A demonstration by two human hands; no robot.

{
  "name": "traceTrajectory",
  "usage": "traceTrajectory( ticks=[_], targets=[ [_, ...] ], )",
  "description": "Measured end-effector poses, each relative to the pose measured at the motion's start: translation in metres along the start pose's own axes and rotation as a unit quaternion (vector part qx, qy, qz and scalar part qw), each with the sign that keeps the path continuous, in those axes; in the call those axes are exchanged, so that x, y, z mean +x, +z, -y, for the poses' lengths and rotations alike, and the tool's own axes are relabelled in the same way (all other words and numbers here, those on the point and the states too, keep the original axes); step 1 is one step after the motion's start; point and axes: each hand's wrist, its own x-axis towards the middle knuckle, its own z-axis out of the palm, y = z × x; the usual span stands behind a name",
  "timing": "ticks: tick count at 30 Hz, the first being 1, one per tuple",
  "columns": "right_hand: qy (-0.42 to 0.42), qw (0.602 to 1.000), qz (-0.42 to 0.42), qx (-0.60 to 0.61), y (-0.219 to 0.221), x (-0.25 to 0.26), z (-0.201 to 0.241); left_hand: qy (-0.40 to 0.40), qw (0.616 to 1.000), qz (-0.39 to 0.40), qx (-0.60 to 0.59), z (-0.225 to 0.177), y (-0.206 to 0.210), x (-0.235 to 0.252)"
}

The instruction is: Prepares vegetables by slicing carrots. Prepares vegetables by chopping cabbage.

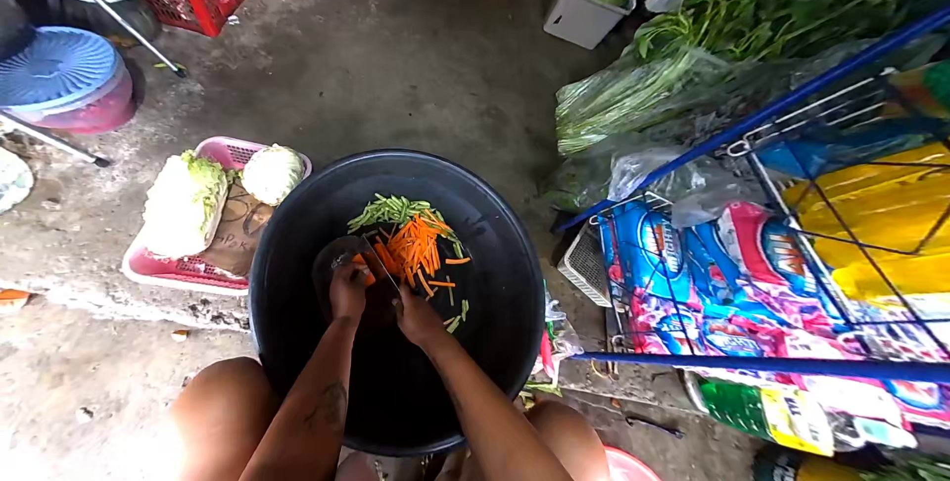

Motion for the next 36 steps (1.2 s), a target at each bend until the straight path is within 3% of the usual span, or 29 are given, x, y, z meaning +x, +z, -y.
traceTrajectory(
  ticks=[3,12,27,36],
  targets=[
    [0.045,0.997,-0.006,-0.061,-0.005,-0.026,0.018,0.001,1.0,0.004,-0.005,0.0,-0.001,-0.001],
    [0.055,0.994,0.018,-0.096,-0.006,-0.054,0.025,-0.003,1.0,-0.003,-0.023,0.002,0.0,-0.001],
    [0.069,0.988,0.057,-0.123,-0.027,-0.045,0.049,-0.008,1.0,-0.007,-0.015,0.001,0.002,0.0],
    [0.074,0.994,0.025,-0.075,0.008,-0.017,0.039,-0.011,1.0,-0.003,-0.019,0.005,0.001,0.001]
  ],
)
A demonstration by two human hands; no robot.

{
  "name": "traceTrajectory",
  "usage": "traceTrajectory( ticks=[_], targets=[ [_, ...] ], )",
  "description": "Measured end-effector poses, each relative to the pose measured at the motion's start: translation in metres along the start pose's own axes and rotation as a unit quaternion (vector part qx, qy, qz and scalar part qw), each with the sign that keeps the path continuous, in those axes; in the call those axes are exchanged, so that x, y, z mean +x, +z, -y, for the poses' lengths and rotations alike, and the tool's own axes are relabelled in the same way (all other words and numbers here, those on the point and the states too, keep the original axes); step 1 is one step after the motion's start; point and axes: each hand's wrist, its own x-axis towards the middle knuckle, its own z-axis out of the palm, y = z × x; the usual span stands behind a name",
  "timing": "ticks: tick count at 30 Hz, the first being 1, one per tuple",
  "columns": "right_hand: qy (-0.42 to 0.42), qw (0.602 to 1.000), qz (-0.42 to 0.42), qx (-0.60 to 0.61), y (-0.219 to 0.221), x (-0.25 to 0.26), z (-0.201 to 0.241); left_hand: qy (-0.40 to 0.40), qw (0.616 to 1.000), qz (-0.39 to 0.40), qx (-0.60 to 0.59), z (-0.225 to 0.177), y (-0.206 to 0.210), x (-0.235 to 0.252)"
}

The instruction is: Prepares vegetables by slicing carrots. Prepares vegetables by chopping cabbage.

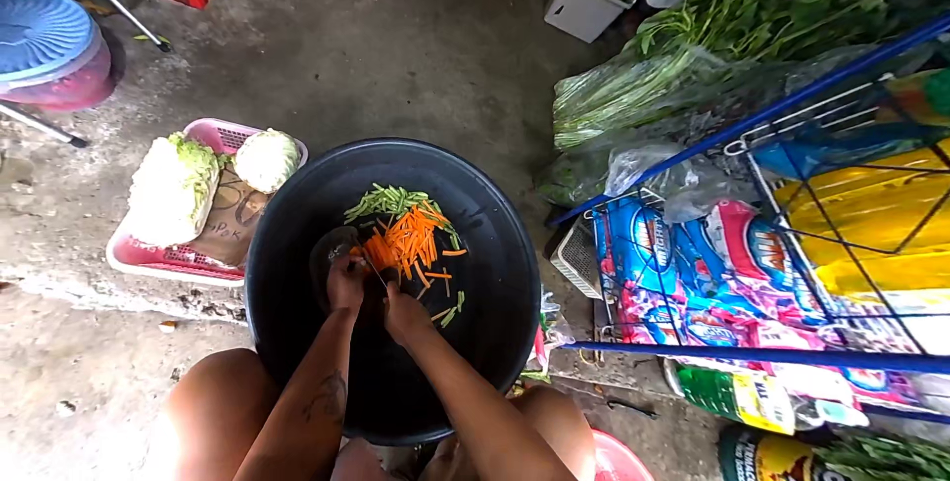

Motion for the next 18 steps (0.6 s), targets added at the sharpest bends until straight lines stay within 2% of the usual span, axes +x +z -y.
traceTrajectory(
  ticks=[4,9,11,14,18],
  targets=[
    [-0.011,1.0,-0.007,0.021,0.016,0.011,-0.012,0.001,1.0,0.002,0.017,0.0,-0.001,0.0],
    [-0.08,0.976,0.036,0.199,0.008,0.034,-0.048,0.005,1.0,0.001,0.022,0.0,-0.002,-0.001],
    [-0.081,0.987,0.005,0.137,0.005,0.028,-0.043,-0.002,1.0,0.01,0.021,-0.001,-0.004,0.0],
    [-0.032,0.998,-0.038,0.025,0.002,0.005,-0.028,-0.004,1.0,0.017,0.002,-0.001,-0.005,0.0],
    [-0.009,0.999,-0.031,-0.002,-0.004,-0.021,-0.02,0.004,1.0,0.013,-0.014,0.0,-0.004,-0.001]
  ],
)
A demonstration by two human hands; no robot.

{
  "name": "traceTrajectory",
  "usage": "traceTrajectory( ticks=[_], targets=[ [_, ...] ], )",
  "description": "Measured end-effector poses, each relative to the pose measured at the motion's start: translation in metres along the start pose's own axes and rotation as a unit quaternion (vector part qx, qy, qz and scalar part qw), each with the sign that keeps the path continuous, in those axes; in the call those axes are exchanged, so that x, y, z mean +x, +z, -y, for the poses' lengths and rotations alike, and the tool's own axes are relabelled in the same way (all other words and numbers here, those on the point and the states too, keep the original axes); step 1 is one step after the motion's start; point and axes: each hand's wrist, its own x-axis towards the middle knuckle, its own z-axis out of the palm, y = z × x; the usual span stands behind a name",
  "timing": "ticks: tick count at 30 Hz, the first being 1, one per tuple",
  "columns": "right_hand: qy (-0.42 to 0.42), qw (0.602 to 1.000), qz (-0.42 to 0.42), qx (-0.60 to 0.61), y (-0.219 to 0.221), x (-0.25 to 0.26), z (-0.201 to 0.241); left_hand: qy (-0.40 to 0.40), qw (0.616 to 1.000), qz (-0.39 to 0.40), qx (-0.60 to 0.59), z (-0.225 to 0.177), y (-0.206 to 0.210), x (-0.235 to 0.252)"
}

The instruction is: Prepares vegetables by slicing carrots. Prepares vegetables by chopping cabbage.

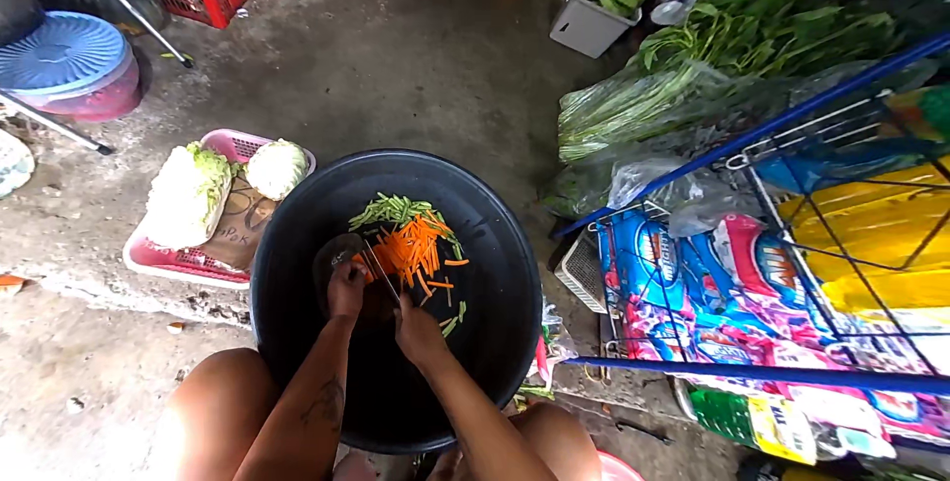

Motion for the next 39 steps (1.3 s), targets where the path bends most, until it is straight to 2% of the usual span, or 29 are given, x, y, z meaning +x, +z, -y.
traceTrajectory(
  ticks=[9,14,16,22,31,36,39],
  targets=[
    [0.032,0.999,-0.003,0.0,-0.004,-0.012,-0.006,-0.034,0.999,-0.018,0.005,-0.003,-0.004,-0.001],
    [0.026,1.0,-0.005,0.014,-0.004,-0.019,-0.005,-0.063,0.989,-0.005,0.132,-0.021,-0.013,-0.005],
    [0.019,1.0,-0.005,0.015,-0.001,-0.022,-0.004,-0.066,0.987,0.008,0.147,-0.025,-0.014,-0.007],
    [0.004,0.999,0.036,-0.011,0.006,-0.024,0.004,-0.078,0.987,0.018,0.136,-0.02,-0.012,-0.003],
    [0.052,0.999,0.006,0.001,0.0,-0.018,-0.003,-0.071,0.989,0.027,0.128,-0.019,-0.011,0.001],
    [0.015,1.0,0.015,-0.005,0.003,-0.021,0.001,-0.064,0.988,0.026,0.141,-0.024,-0.011,0.0],
    [0.024,0.999,0.029,-0.007,0.006,-0.017,0.002,-0.073,0.986,0.025,0.147,-0.026,-0.011,0.002]
  ],
)
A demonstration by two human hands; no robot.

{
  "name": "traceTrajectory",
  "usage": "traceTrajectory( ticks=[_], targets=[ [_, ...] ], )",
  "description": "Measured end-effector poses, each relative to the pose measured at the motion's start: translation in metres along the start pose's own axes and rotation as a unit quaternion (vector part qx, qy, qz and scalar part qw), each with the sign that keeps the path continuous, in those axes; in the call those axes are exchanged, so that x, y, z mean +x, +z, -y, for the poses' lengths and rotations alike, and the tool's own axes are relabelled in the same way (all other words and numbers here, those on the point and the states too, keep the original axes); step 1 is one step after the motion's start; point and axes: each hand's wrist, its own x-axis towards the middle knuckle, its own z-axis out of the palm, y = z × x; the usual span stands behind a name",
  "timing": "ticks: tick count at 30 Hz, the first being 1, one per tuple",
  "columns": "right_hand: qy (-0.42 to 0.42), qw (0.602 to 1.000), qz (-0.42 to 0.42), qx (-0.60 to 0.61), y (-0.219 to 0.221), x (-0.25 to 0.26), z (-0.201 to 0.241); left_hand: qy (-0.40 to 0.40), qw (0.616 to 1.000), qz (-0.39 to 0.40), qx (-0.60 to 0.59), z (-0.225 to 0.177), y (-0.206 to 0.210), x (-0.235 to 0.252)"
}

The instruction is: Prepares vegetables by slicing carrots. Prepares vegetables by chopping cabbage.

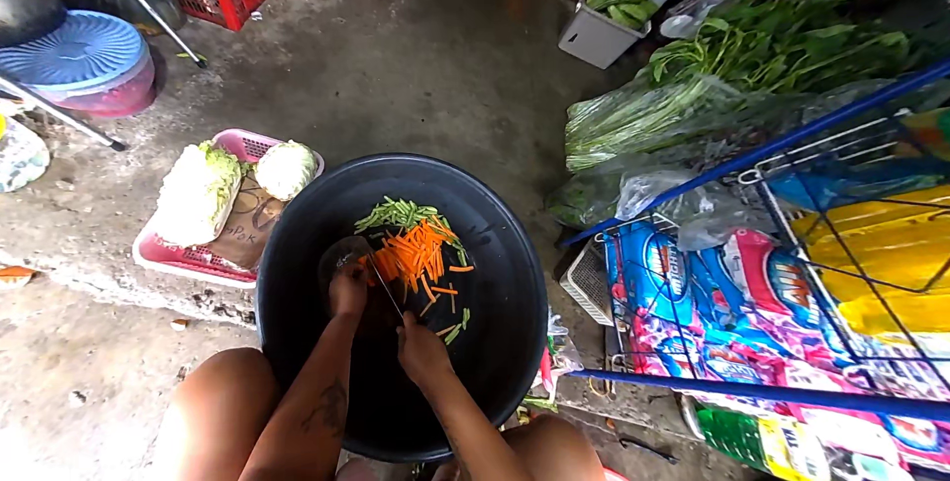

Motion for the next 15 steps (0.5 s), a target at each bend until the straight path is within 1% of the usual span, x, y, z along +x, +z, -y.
traceTrajectory(
  ticks=[5,15],
  targets=[
    [0.013,1.0,-0.01,-0.002,0.001,0.005,0.003,0.006,0.998,0.004,0.058,-0.006,-0.005,-0.001],
    [0.001,1.0,-0.016,-0.012,0.001,0.012,0.014,0.008,0.997,0.012,0.08,-0.007,-0.008,0.004]
  ],
)
